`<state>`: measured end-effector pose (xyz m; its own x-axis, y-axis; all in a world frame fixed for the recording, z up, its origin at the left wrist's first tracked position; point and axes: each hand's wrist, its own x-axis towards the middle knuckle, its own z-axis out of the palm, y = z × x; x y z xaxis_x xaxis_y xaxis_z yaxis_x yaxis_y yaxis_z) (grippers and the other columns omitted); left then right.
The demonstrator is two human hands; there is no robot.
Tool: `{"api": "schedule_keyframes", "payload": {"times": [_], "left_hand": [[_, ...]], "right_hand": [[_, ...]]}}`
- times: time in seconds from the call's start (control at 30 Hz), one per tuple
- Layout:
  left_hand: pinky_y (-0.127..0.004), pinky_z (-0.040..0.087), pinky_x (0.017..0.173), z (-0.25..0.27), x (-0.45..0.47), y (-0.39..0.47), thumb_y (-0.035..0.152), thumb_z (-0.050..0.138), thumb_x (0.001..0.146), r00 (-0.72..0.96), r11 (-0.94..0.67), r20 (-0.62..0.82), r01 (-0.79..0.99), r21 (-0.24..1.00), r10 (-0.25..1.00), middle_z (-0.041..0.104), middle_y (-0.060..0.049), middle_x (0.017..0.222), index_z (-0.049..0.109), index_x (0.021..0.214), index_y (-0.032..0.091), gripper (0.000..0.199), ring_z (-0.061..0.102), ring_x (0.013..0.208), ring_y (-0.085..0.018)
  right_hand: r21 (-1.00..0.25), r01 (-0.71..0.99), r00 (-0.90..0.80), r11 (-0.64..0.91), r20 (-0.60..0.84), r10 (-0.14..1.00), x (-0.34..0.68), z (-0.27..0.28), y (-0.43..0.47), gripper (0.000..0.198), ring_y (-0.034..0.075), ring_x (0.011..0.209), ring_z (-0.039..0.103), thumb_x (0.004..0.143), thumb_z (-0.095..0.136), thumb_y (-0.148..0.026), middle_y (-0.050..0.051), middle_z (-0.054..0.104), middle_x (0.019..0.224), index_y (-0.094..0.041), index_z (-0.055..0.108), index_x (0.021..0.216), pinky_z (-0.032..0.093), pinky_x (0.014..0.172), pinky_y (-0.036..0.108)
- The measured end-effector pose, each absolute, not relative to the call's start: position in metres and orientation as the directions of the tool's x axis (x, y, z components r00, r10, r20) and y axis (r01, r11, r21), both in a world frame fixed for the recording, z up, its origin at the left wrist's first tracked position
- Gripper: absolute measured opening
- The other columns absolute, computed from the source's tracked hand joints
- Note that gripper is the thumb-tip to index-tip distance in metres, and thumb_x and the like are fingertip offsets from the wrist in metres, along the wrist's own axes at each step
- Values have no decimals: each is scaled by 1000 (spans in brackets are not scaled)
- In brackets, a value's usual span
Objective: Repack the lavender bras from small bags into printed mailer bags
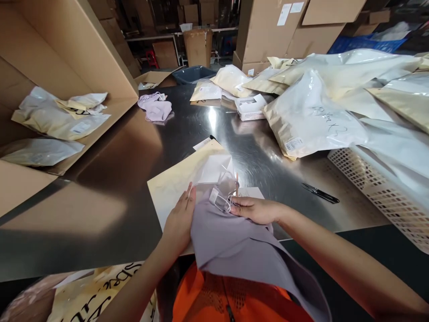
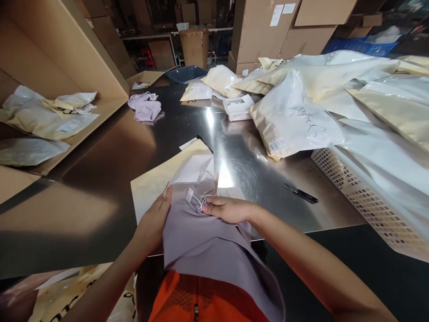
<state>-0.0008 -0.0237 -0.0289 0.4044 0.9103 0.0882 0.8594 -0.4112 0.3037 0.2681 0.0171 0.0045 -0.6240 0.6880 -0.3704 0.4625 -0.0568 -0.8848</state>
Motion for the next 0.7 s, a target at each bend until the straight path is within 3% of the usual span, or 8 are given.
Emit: {"api": "schedule_keyframes", "payload": {"times": [0.07,0.1,0.17,0.23,0.3,0.43,0.57,0.7], "left_hand": [[-42,44,110,-30,-2,-23,6,39,89,483,-489,98,817,306,870,20,-19,160,-11,155,16,83,28,146,-28],[-42,43,111,-31,-2,-24,3,37,88,512,-516,99,802,302,853,20,-18,160,-7,156,16,82,27,147,-28],[-43,43,111,-36,-1,-28,-4,34,82,529,-533,96,799,279,843,19,-16,160,3,157,16,83,24,147,-28],[-44,44,109,-40,5,-35,-7,32,77,511,-521,109,818,245,853,18,-15,161,11,156,16,85,23,148,-28],[-47,45,107,-43,15,-44,-6,33,79,494,-513,137,833,208,859,17,-15,161,11,156,15,83,22,148,-30],[-53,43,107,-45,39,-58,-5,34,81,486,-507,170,854,114,857,19,-16,160,12,156,14,81,17,149,-32],[-60,41,106,-48,50,-66,-10,32,76,491,-502,147,863,54,859,20,-14,160,26,153,15,81,16,149,-34],[-60,43,105,-52,44,-70,-11,30,76,509,-516,99,853,81,855,21,-13,160,32,151,16,79,17,148,-34]], "right_hand": [[-888,448,-654,-102,-403,640,268,5,16,58,27,115,57,85,55,-68,9,66,115,-17,70,108,37,109,41],[-873,452,-575,-183,-442,688,266,3,16,56,29,117,56,83,59,-66,10,65,117,-17,69,108,35,111,43],[-828,397,-251,-396,-513,821,260,-4,17,51,32,119,54,82,65,-60,12,65,119,-17,68,108,34,111,47],[-811,274,39,-517,-528,848,252,-13,17,47,32,118,55,86,61,-56,14,65,119,-17,64,112,37,108,47],[-825,199,139,-529,-510,849,243,-20,15,45,29,116,58,94,48,-53,14,65,117,-17,60,117,43,104,43],[-804,21,-27,-594,-594,804,230,-24,7,37,24,94,68,98,41,-44,12,71,95,-16,60,114,55,84,38],[-733,-108,-363,-671,-599,714,231,-26,3,28,22,91,69,75,73,-25,10,73,92,-14,69,100,55,87,33],[-731,-68,-273,-679,-641,718,238,-37,6,19,23,85,69,68,74,-18,10,73,86,-12,72,86,55,88,36]]}}
